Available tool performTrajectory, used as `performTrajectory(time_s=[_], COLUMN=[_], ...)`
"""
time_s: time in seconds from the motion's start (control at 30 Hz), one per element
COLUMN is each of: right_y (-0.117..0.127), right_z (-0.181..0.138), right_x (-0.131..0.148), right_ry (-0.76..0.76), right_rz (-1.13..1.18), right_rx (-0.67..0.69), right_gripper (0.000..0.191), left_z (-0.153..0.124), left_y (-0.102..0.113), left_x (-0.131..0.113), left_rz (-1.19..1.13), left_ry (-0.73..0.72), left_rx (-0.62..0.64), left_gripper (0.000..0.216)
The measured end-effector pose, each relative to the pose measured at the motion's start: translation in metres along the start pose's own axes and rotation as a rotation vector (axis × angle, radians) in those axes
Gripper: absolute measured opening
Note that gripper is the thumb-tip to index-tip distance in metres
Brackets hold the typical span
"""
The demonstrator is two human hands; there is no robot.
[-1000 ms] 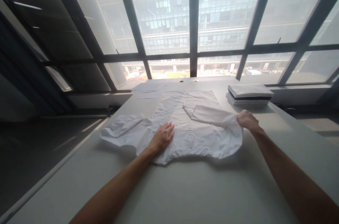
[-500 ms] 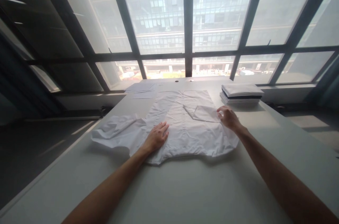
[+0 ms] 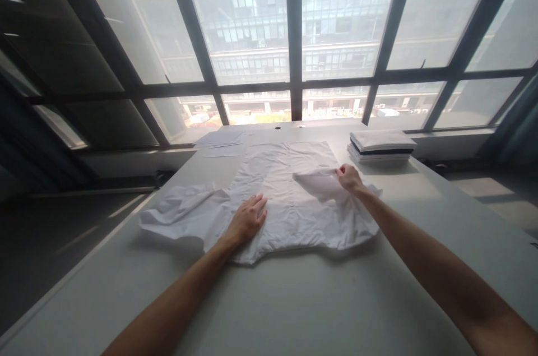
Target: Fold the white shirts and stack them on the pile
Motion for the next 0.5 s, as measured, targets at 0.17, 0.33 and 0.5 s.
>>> performTrajectory(time_s=[0.17,0.33,0.5], right_y=[0.065,0.141,0.177], right_z=[0.002,-0.019,-0.054], right_x=[-0.046,-0.121,-0.186], right_ry=[-0.1,-0.217,-0.24], right_rz=[0.262,0.44,0.222], right_rx=[-0.151,-0.385,-0.515], right_gripper=[0.048,0.054,0.056], left_z=[0.001,0.001,0.002], left_y=[-0.004,-0.005,-0.008], left_x=[0.0,-0.001,-0.001], left_rz=[-0.019,-0.05,-0.063], left_ry=[-0.001,0.0,0.003], left_rx=[-0.031,-0.048,-0.064], left_gripper=[0.045,0.044,0.044])
Point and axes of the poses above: each hand's wrist, its own z-axis towards the middle knuckle, its own y-axis out of the back of the hand, x = y × z, the point moved 1 cm from there along z, towards the middle knuckle, and after that the axes turned 9 degrees about x, right-handed, at the moved point
